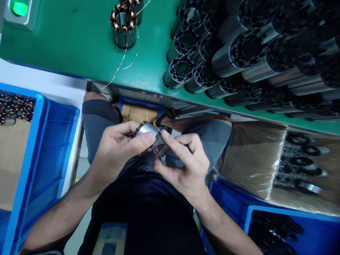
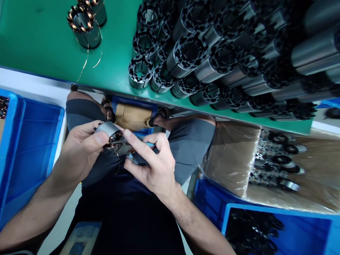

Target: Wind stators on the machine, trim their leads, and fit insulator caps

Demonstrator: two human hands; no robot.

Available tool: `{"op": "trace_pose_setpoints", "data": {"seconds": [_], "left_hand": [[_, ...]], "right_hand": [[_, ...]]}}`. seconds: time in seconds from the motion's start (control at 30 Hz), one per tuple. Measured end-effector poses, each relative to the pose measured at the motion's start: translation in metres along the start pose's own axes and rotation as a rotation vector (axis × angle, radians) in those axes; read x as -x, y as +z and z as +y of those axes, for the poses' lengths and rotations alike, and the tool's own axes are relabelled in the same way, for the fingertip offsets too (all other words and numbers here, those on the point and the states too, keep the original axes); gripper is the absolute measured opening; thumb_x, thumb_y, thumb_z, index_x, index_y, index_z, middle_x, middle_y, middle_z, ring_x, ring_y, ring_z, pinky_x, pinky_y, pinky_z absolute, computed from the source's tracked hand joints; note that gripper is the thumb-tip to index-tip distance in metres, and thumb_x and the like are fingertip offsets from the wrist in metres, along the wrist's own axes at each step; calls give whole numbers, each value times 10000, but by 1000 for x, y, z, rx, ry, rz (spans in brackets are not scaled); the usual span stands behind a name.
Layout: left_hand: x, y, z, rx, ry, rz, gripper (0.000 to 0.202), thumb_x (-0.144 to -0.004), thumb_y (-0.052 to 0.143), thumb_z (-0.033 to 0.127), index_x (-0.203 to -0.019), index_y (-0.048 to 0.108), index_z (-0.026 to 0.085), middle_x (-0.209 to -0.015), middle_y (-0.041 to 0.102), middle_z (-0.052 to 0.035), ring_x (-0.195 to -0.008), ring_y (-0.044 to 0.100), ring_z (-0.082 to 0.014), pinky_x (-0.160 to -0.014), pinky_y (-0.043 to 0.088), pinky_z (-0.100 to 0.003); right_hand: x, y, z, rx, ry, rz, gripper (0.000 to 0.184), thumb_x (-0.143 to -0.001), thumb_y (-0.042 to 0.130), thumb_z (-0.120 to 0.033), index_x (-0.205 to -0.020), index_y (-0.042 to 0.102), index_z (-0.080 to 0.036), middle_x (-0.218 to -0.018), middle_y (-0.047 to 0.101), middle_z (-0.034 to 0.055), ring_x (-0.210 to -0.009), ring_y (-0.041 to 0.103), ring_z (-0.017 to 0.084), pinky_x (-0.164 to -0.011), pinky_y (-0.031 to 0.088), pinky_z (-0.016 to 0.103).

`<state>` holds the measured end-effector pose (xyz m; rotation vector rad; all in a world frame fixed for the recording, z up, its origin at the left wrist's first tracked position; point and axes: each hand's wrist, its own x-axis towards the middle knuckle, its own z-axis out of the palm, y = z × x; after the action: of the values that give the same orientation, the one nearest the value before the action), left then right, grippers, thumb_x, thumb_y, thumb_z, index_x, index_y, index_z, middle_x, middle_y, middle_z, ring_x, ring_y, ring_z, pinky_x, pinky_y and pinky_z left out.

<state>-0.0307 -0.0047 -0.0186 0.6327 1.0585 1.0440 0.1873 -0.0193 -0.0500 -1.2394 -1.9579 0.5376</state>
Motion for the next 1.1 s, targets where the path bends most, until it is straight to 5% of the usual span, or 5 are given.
{"op": "trace_pose_setpoints", "data": {"seconds": [0.47, 0.6, 0.77, 0.9, 1.1], "left_hand": [[-4, -3, -5, -357, 250, 296, 134, -899, 966, 250, -855, 843, 220, -928, 851, -12, -855, 819, -171, -757, 699, -259], [20, -67, 12, -473, 260, 426, 181, -968, 997, 392, -960, 891, 245, -1014, 875, -20, -876, 864, -183, -847, 745, -296], [95, -186, 71, -962, 387, 798, 340, -941, 981, 554, -1103, 854, 284, -1157, 870, -23, -1053, 884, -274, -1084, 762, -486], [129, -255, 101, -1403, 88, 975, 346, -932, 906, 527, -1076, 848, 217, -1302, 832, -109, -1173, 826, -319, -1108, 707, -488], [102, -315, 72, -1525, -183, 953, 310, -936, 842, 424, -1089, 888, 159, -1173, 764, -131, -1051, 767, -310, -1045, 671, -457]], "right_hand": [[0, -2, 18, -317, 219, -289, 608, -1108, 800, -205, -1703, 794, -329, -979, 686, 7, -852, 693, 182, -791, 660, 314], [2, 5, 40, -184, 374, -482, 752, -1083, 742, -307, -1827, 658, -235, -1335, 874, 122, -1101, 850, 274, -973, 727, 415], [24, 18, 71, -73, 368, -541, 930, -1091, 728, -521, -1933, 478, -217, -1774, 724, 197, -1590, 760, 432, -1288, 663, 586], [33, 32, 82, -65, 390, -629, 945, -1132, 640, -666, -1939, 472, -206, -1728, 747, 221, -1361, 864, 471, -1089, 741, 609], [34, 48, 84, -119, 337, -663, 954, -1115, 633, -716, -1972, 431, -350, -1642, 783, 200, -990, 888, 441, -702, 705, 577]]}}
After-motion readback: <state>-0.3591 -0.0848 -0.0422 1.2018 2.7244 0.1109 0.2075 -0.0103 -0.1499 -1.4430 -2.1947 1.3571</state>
